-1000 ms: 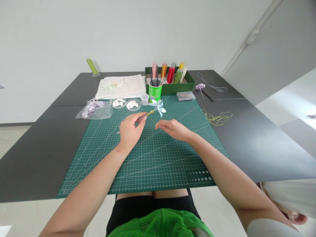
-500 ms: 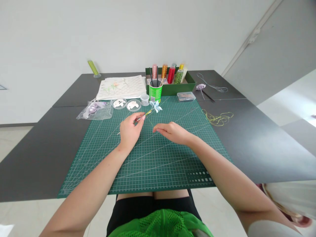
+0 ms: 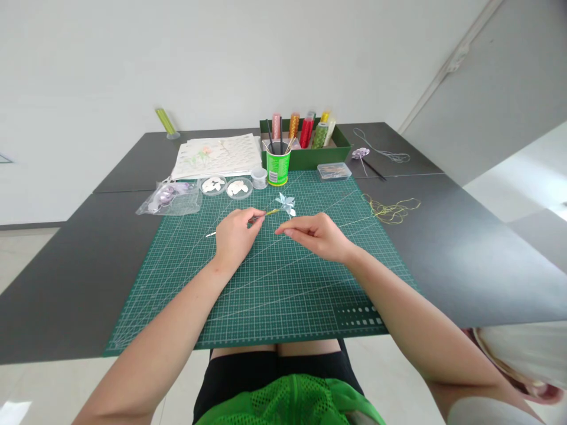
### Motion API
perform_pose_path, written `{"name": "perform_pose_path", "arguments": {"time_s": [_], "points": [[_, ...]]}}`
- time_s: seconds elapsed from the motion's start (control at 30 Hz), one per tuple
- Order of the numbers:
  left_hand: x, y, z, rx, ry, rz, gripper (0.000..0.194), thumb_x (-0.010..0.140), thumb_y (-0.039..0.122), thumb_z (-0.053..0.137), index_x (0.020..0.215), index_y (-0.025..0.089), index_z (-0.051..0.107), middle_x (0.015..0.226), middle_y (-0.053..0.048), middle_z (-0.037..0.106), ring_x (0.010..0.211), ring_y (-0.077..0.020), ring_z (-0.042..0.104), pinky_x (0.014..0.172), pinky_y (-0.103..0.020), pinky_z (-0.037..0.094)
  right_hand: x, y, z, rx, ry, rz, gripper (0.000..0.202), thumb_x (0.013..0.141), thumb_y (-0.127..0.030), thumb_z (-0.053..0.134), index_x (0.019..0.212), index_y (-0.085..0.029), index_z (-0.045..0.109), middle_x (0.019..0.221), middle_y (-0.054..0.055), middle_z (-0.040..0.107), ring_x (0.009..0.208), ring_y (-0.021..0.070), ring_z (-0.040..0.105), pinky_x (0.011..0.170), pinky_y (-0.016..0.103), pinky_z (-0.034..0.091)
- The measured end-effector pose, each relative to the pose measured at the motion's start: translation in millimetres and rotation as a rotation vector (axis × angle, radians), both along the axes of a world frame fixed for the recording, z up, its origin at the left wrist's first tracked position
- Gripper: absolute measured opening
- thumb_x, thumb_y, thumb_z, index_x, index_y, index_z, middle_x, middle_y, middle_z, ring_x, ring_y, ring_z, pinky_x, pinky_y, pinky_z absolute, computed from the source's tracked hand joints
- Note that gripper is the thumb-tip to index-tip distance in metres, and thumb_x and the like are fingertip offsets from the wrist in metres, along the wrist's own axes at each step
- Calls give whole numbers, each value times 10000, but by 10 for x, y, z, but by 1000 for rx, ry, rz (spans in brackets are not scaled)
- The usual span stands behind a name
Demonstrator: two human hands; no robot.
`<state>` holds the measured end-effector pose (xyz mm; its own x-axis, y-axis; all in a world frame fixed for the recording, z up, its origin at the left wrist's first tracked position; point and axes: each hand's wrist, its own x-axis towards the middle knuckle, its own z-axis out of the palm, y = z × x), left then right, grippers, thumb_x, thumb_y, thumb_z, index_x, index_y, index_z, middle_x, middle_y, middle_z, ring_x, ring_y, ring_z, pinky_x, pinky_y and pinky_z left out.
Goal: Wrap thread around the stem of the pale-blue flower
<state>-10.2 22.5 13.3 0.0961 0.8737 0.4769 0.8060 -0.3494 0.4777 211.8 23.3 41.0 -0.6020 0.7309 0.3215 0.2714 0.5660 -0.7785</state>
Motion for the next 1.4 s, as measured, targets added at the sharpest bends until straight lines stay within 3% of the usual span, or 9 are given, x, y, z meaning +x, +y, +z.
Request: {"name": "perform_pose_path", "arguments": {"time_s": [0.07,0.17,0.53,0.8,1.07,1.17,1.3,1.4], "points": [[13,-6,3,-17,48,-47,103,947,240,670,904,271,759,847,9,780,778,-200,705,643,-304,487,35,0,34,-39,70,-26,301,997,-331,565,1032,-138,792,531,-54,486,466,67,315,462,222,258],[39,-30,12,-47,110,-110,90,939,249,682,885,268,751,796,13,752,750,-195,682,596,-288,442,83,25,57,-52,146,-62,312,987,-375,595,1021,-153,811,557,-34,528,477,70,328,460,227,269],[127,-131,49,-102,141,-322,76,943,230,698,911,254,763,861,8,769,797,-197,695,653,-302,472,185,139,30,5,143,-198,295,956,-385,638,1072,-196,832,889,67,793,667,127,619,568,240,439],[136,-145,36,-24,126,-481,76,941,194,699,896,226,750,871,22,790,821,-186,711,705,-306,505,246,283,-33,-23,147,-205,272,931,-368,648,1051,-212,836,1030,67,814,923,198,745,794,297,565],[123,-162,43,62,51,-578,78,968,209,674,919,222,734,883,18,795,818,-174,708,726,-298,516,245,352,-118,-66,132,-199,280,923,-395,644,1044,-231,836,1026,58,815,908,197,734,787,320,551],[125,-178,63,88,29,-561,57,965,224,687,933,218,733,903,13,797,841,-176,709,747,-303,521,258,396,-180,-88,106,-208,294,917,-401,646,1043,-217,838,956,66,808,804,173,690,692,293,503],[125,-189,84,132,-3,-528,66,973,235,679,939,219,733,918,4,798,858,-179,710,763,-309,526,280,461,-264,-158,45,-201,334,892,-424,665,1039,-181,839,767,49,758,584,108,520,537,253,358],[128,-189,93,175,-35,-495,90,986,240,662,936,217,733,911,-6,800,847,-182,708,765,-314,529,279,492,-310,-197,40,-189,359,868,-440,679,1029,-163,840,749,53,753,570,110,513,536,254,360]]}}
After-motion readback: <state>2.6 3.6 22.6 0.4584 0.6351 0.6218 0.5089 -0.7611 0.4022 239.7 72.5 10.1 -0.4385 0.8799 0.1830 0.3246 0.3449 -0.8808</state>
